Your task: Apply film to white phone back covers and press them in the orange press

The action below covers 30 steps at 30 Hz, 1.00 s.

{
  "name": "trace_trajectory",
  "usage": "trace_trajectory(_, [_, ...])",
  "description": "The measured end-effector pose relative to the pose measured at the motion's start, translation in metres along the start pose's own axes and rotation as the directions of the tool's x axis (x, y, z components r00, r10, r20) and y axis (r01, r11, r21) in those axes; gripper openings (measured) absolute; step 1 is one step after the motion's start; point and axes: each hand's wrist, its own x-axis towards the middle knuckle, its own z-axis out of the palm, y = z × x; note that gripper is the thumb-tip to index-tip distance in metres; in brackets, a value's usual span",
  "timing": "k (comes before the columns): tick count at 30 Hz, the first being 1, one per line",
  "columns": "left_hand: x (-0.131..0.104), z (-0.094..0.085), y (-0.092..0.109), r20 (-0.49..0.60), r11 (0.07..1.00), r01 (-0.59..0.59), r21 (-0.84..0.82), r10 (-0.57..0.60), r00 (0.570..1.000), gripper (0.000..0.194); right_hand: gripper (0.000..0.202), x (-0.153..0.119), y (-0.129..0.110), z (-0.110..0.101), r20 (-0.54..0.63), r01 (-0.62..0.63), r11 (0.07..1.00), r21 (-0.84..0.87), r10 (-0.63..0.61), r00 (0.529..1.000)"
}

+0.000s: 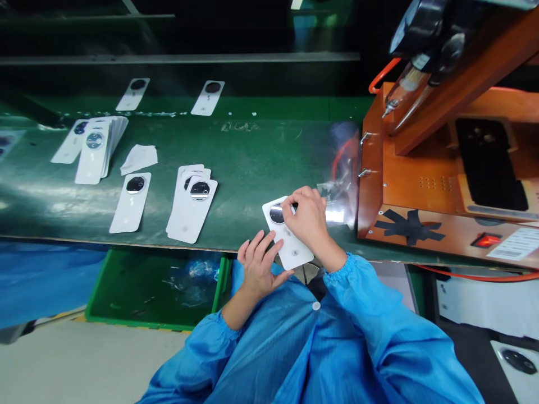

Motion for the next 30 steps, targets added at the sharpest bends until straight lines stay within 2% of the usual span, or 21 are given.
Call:
trace_trajectory(17, [0.003,-0.003,0.002,0.004,0.999,-0.007,0.051,0.007,1.000,0.066,0.015,0.000,0.005,0.004,-0.054,0.054,0.998,-0.020,-0.055,0.997])
trace_trajectory(21, [0.005,-0.005,0.002,-0.020,0.999,-0.026,0.035,0.027,0.999,0.063,0.017,-0.016,0.003,-0.002,-0.105,0.099,0.995,-0.013,-0.100,0.989])
trace_trajectory(24, [0.005,-0.012,0.005,-0.001,0.999,-0.050,0.018,0.050,0.999,0.062,0.026,-0.045,-0.001,-0.028,-0.132,0.182,0.983,-0.031,-0.185,0.974])
trace_trajectory(27, [0.005,-0.018,0.002,0.032,0.996,-0.084,0.036,0.083,0.996,0.069,0.027,-0.073,0.006,-0.076,-0.180,0.239,0.969,-0.055,-0.245,0.953])
trace_trajectory(29, [0.008,-0.017,-0.004,0.013,0.994,-0.105,0.028,0.105,0.994,0.074,0.021,-0.083,0.021,-0.118,-0.345,0.182,0.979,-0.097,-0.204,0.916])
trace_trajectory(30, [0.011,-0.015,-0.008,0.011,0.990,-0.138,0.011,0.138,0.990,0.075,0.017,-0.085,0.033,-0.140,-0.471,0.121,0.984,-0.129,-0.168,0.866])
